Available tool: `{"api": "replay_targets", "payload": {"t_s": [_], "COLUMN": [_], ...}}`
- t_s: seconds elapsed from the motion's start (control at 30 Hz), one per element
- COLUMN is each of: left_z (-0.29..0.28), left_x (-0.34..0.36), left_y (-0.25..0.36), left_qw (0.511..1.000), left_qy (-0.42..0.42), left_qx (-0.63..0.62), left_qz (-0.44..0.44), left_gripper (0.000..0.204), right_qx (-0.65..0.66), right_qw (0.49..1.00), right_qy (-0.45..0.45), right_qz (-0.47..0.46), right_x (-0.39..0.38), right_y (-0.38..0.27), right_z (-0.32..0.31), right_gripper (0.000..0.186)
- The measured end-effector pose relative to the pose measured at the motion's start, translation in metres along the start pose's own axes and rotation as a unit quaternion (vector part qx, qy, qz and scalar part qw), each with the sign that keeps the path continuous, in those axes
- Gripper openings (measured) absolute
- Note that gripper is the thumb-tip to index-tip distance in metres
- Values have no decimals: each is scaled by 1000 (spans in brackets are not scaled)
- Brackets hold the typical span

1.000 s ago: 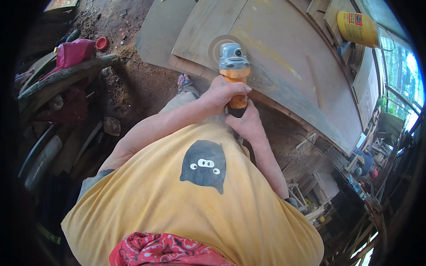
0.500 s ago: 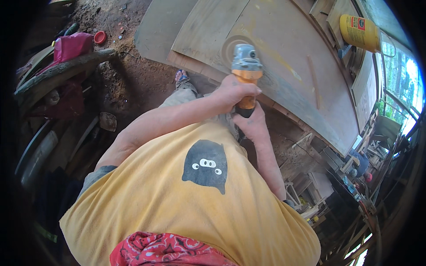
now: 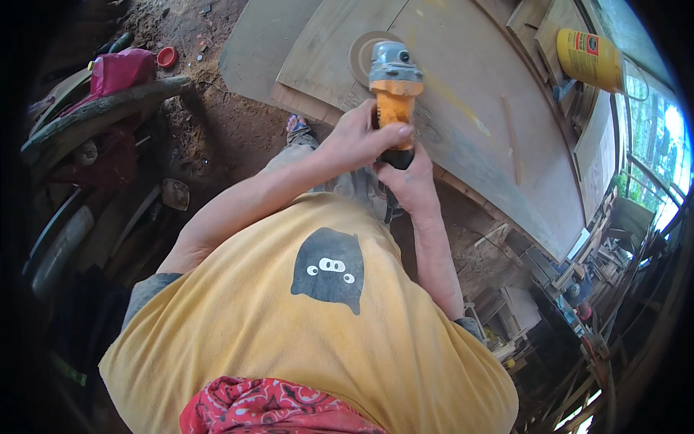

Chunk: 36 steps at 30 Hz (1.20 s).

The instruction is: The person sands a wooden board with a power sander, uses a hand plane on the edges of the board, and applies glue from a yellow container to a larger wooden surface.

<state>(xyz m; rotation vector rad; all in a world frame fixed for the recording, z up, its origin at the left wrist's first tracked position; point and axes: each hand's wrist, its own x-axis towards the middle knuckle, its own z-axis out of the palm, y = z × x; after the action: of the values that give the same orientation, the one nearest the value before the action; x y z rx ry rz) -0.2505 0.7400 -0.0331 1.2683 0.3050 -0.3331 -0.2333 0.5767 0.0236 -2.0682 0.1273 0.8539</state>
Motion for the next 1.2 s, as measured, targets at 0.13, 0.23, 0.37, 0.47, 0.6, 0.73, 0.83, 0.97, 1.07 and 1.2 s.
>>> {"api": "replay_targets", "payload": {"t_s": [0.13,0.23,0.37,0.47,0.6,0.73,0.83,0.97,1.07,1.2], "left_z": [-27,-43,-45,-2,39,32,13,30,88,172], "left_x": [-45,-58,-63,-46,-32,-42,-50,-39,-24,0], "left_y": [-31,-41,-23,-12,-15,-16,-13,-21,-39,-59], "left_qw": [828,728,833,985,944,931,920,940,932,922], "left_qy": [144,138,-14,-71,-90,-43,5,-32,-123,-191], "left_qx": [460,611,521,-145,-297,-330,-355,-296,-276,-247], "left_qz": [287,278,183,-60,-114,-148,-164,-164,-202,-227], "left_gripper": [60,63,54,48,49,36,33,36,38,36], "right_qx": [62,49,-7,-13,-34,-40,-95,-84,-24,122], "right_qw": [998,998,998,998,999,999,994,993,995,970], "right_qy": [11,46,56,64,39,10,-50,-13,64,168], "right_qz": [-5,-17,-31,-22,4,24,18,81,71,127], "right_x": [-4,-6,-19,-39,-64,-64,-58,-69,-95,-119], "right_y": [1,10,28,44,53,34,17,26,65,128], "right_z": [-14,-22,-28,-18,2,22,30,22,2,-38], "right_gripper": [46,41,51,57,65,83,75,70,68,48]}}
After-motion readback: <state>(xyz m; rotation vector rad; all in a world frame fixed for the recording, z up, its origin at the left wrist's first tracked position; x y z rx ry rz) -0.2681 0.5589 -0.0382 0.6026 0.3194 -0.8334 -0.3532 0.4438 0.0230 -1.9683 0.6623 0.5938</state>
